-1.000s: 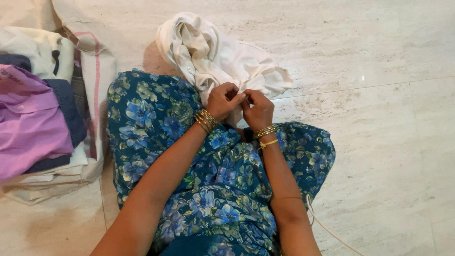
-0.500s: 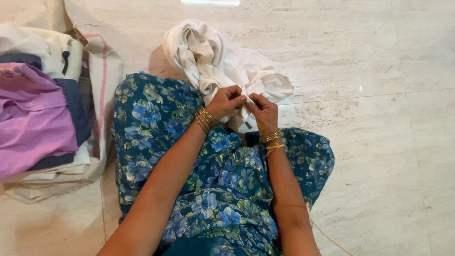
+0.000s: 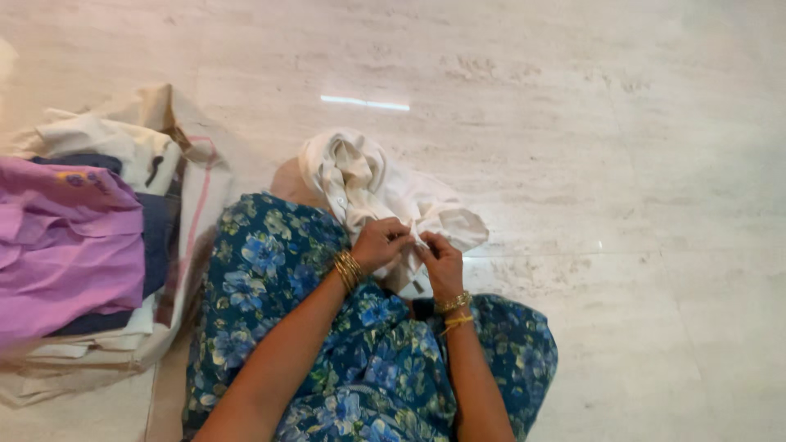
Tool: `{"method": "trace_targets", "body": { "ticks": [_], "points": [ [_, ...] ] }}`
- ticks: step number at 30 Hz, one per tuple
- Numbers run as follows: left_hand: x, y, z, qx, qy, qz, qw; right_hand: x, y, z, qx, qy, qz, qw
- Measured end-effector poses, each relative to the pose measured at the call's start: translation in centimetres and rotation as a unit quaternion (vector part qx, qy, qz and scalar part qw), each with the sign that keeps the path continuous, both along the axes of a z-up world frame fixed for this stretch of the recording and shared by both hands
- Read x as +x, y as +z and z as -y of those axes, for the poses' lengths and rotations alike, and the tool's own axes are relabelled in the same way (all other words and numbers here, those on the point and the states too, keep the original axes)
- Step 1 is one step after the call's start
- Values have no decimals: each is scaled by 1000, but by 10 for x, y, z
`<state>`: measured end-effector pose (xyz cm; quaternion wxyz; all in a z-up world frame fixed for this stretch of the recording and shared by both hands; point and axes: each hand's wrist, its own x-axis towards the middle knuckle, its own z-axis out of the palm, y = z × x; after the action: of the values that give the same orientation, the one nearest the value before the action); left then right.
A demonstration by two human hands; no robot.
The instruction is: The person folds a purple shirt on the floor, smoothing it out and folding it into a compact stack. They then pick up a white shirt, button it, and begin folding it.
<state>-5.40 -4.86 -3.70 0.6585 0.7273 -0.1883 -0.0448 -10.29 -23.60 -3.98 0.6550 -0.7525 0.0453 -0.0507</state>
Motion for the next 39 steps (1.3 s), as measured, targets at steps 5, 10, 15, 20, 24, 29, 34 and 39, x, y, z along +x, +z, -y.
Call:
{"method": "trace_targets", "body": {
  "ticks": [5,10,15,20,24,29,34,39],
  "points": [
    [-10,9,0,132,116,189,966,3,4,4,-97,11,21,995],
    [-13,-10,3,-85,-16,-170,982,-3,13,12,-91,52,34,994],
    [-8,-30,2,-155,-96,-236,955,-8,11,15,-138,39,18,990],
    [-10,-25,6,-152,-91,-241,954,-4,9,12,-162,-4,27,986],
    [-22,-13,11,-50,70,-78,993,-1,8,12,-129,11,37,991],
    [-20,-4,8,-39,48,-145,988,4,12,13,-149,18,24,988],
    [-15,-16,3,-90,-69,-265,957,-8,16,9,-217,16,19,976],
    [-20,-23,10,-74,-40,-238,968,-12,26,-5,-324,-29,52,944]
  ]
}}
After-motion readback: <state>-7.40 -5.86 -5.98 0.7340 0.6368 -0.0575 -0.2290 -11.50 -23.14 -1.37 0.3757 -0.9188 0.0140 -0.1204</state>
